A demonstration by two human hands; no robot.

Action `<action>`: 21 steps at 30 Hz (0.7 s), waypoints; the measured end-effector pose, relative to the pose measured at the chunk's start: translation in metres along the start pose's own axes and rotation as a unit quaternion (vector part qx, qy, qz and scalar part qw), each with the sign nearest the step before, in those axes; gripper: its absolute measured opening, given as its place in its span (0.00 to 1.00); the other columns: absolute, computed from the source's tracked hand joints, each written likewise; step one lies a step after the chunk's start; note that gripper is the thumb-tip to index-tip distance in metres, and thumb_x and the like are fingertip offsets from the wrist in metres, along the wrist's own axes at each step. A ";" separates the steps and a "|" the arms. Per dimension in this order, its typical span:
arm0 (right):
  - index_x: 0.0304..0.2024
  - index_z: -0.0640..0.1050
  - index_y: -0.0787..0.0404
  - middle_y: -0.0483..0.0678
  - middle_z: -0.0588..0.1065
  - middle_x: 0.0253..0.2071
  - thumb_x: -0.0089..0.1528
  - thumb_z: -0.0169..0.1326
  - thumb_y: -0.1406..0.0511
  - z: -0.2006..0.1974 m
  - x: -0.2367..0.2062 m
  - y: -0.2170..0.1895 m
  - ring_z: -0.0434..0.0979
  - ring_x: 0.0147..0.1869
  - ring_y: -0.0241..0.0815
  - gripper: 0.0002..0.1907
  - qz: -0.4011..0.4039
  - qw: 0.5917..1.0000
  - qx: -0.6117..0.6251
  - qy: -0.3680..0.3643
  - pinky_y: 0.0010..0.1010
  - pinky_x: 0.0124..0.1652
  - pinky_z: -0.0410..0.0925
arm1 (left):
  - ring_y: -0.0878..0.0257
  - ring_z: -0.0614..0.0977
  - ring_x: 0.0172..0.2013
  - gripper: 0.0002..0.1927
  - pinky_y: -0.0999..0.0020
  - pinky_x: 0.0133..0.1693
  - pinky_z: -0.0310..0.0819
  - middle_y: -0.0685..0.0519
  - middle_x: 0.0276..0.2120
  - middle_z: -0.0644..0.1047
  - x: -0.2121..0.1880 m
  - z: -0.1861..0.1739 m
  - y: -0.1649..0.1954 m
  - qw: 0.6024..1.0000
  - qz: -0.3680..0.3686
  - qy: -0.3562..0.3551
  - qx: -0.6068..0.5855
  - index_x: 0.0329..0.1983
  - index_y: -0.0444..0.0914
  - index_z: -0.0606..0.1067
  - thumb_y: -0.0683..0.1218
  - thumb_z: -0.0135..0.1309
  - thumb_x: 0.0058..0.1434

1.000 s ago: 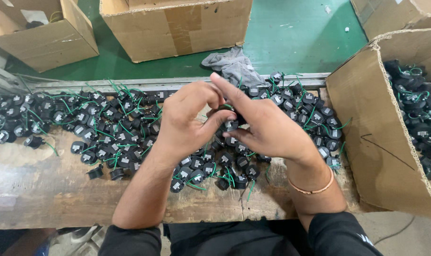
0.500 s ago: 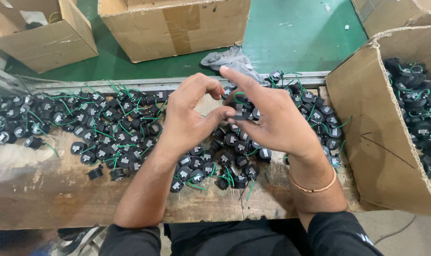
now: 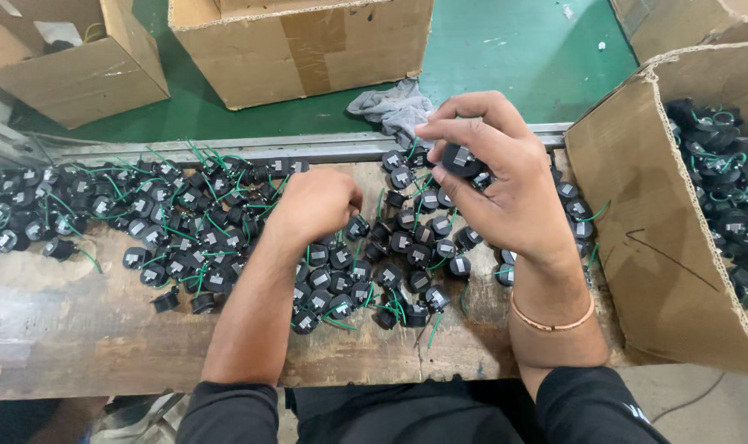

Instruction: The person sits at a workbench covered with black plug-shaped components with green wires, picks up individual parts, and presses and twists them together by hand to assemble each unit. Finished assemblies are placed into a cardboard box beside the bench, and the person repeats the assembly cycle continuously.

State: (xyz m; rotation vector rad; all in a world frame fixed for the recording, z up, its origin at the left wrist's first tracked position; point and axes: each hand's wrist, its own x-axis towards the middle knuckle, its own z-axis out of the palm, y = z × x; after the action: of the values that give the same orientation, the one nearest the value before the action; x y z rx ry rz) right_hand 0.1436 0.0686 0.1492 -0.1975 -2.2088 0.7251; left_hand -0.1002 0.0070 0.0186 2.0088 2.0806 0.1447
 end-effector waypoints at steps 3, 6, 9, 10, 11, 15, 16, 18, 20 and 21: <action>0.55 0.77 0.64 0.52 0.72 0.53 0.63 0.58 0.81 -0.001 -0.001 0.001 0.79 0.46 0.38 0.19 0.008 1.000 -0.003 0.008 0.26 0.49 0.74 | 0.47 0.83 0.39 0.06 0.48 0.39 0.76 0.49 0.34 0.82 -0.011 -0.019 0.004 0.998 0.026 0.050 -0.033 0.35 0.46 0.83 0.46 0.57 0.56; 0.54 0.78 0.63 0.49 0.75 0.52 0.60 0.60 0.79 -0.005 0.001 0.002 0.80 0.46 0.37 0.20 0.006 0.999 -0.019 -0.025 0.27 0.48 0.73 | 0.45 0.82 0.37 0.04 0.48 0.36 0.74 0.48 0.33 0.81 -0.029 -0.044 0.014 0.983 0.083 0.150 -0.059 0.33 0.41 0.80 0.46 0.56 0.59; 0.58 0.77 0.63 0.49 0.75 0.49 0.59 0.61 0.77 -0.003 0.003 0.001 0.78 0.48 0.42 0.24 0.043 0.996 -0.011 -0.073 0.31 0.50 0.73 | 0.46 0.81 0.36 0.05 0.51 0.35 0.73 0.49 0.32 0.79 -0.051 -0.070 0.024 0.957 0.130 0.240 -0.098 0.34 0.39 0.77 0.46 0.58 0.61; 0.59 0.76 0.63 0.50 0.75 0.48 0.57 0.63 0.75 -0.001 0.004 0.001 0.78 0.48 0.45 0.27 0.041 0.994 -0.025 -0.099 0.33 0.49 0.72 | 0.46 0.80 0.36 0.06 0.53 0.35 0.72 0.49 0.32 0.78 -0.059 -0.077 0.027 0.947 0.142 0.265 -0.114 0.35 0.38 0.77 0.46 0.59 0.62; 0.61 0.74 0.63 0.51 0.74 0.48 0.55 0.65 0.74 0.000 0.006 0.001 0.78 0.49 0.47 0.30 0.039 0.991 -0.040 -0.125 0.34 0.48 0.72 | 0.48 0.81 0.36 0.05 0.54 0.35 0.72 0.50 0.32 0.78 -0.065 -0.082 0.032 0.933 0.154 0.300 -0.124 0.36 0.38 0.77 0.45 0.61 0.61; 0.63 0.72 0.61 0.52 0.75 0.45 0.50 0.68 0.68 0.012 0.009 0.004 0.78 0.49 0.51 0.38 0.070 0.974 -0.032 -0.212 0.37 0.44 0.71 | 0.54 0.82 0.36 0.07 0.62 0.38 0.75 0.52 0.35 0.79 -0.073 -0.087 0.052 0.864 0.211 0.419 -0.185 0.39 0.38 0.78 0.41 0.66 0.61; 0.60 0.73 0.61 0.52 0.75 0.44 0.51 0.69 0.67 0.015 0.009 0.005 0.78 0.48 0.52 0.35 0.085 0.968 -0.023 -0.234 0.37 0.42 0.71 | 0.56 0.83 0.36 0.08 0.64 0.39 0.75 0.52 0.36 0.80 -0.072 -0.086 0.055 0.843 0.227 0.443 -0.205 0.40 0.38 0.78 0.40 0.67 0.62; 0.55 0.75 0.61 0.52 0.75 0.43 0.52 0.70 0.64 0.020 0.008 0.006 0.77 0.45 0.52 0.30 0.115 0.953 -0.005 -0.279 0.37 0.37 0.72 | 0.57 0.83 0.36 0.09 0.65 0.38 0.76 0.52 0.35 0.80 -0.067 -0.082 0.060 0.810 0.250 0.486 -0.212 0.41 0.37 0.79 0.39 0.68 0.60; 0.56 0.74 0.64 0.54 0.75 0.47 0.54 0.69 0.65 0.025 0.005 0.007 0.77 0.49 0.54 0.29 0.008 0.971 0.047 -0.236 0.39 0.45 0.71 | 0.57 0.84 0.35 0.11 0.64 0.39 0.78 0.52 0.35 0.80 -0.065 -0.078 0.062 0.781 0.271 0.525 -0.205 0.42 0.37 0.80 0.39 0.69 0.59; 0.56 0.74 0.65 0.55 0.75 0.49 0.55 0.69 0.65 0.026 0.004 0.008 0.77 0.52 0.56 0.29 -0.045 0.973 0.073 -0.213 0.39 0.49 0.71 | 0.57 0.84 0.35 0.12 0.63 0.40 0.79 0.52 0.35 0.80 -0.064 -0.077 0.062 0.767 0.281 0.542 -0.196 0.42 0.37 0.80 0.40 0.70 0.58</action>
State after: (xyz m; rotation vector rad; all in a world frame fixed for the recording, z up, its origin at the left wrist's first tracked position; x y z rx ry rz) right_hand 0.1212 0.0654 0.1335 0.1475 -2.5326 0.9447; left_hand -0.0571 -0.0466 0.1142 2.3979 1.4516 2.0722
